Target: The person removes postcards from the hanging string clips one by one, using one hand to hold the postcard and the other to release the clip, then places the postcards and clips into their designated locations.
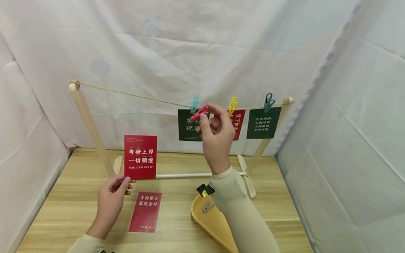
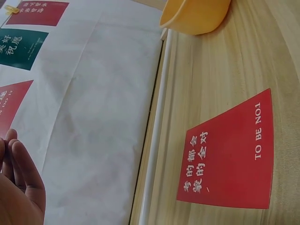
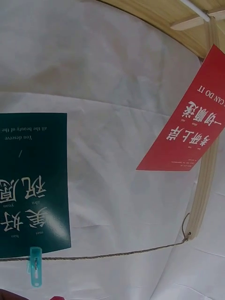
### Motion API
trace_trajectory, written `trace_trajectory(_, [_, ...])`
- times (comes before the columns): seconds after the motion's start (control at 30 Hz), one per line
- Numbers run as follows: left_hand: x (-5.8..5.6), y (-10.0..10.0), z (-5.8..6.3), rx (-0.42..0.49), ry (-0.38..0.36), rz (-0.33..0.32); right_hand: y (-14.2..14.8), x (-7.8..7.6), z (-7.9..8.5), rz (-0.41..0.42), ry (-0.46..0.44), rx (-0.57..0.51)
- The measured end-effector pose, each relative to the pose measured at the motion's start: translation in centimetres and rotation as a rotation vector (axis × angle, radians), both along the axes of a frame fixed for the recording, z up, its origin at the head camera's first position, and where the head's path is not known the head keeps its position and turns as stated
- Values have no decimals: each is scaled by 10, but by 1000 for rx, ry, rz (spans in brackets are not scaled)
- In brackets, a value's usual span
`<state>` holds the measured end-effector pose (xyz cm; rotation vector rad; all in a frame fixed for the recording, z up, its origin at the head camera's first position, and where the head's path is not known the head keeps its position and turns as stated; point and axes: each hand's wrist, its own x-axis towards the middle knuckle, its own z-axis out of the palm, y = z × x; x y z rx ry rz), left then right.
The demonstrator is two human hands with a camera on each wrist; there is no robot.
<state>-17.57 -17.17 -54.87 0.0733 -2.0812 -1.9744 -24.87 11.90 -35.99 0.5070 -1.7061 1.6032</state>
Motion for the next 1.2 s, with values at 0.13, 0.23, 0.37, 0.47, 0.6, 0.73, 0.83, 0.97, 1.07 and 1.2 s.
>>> trace_trajectory(0.13, [2, 1, -3, -10, -11, 11, 10, 3, -8, -25, -41, -10])
trace_trajectory(0.23, [3, 0, -8, 4, 0, 8, 16, 6, -14, -35, -65, -12])
trace_trajectory(0.37, [7, 0, -12, 25, -9, 8, 20, 8, -19, -33, -92, -16])
trace_trajectory(0.47, [11, 0, -15, 26, -26, 11, 22, 9, -23, -38, -110, -25])
trace_trajectory(0.6, [14, 0, -19, 30, -44, 8, 25, 12, -27, -57, -118, -24])
trace_trajectory(0.73, [18, 0, -22, 38, -73, 10, 30, 14, -32, -64, -127, -29])
trace_trajectory(0.83, [20, -1, -28, 37, -105, 21, 35, 18, -36, -74, -149, -27])
trace_trajectory(0.97, [23, -1, -34, 42, -132, 31, 42, 24, -42, -91, -190, -22])
trace_trajectory(1.07, [26, -1, -37, 30, -147, 31, 47, 28, -47, -93, -216, -28])
trace_trajectory(1.2, [30, -1, -41, 15, -169, 27, 53, 32, -55, -109, -260, -15])
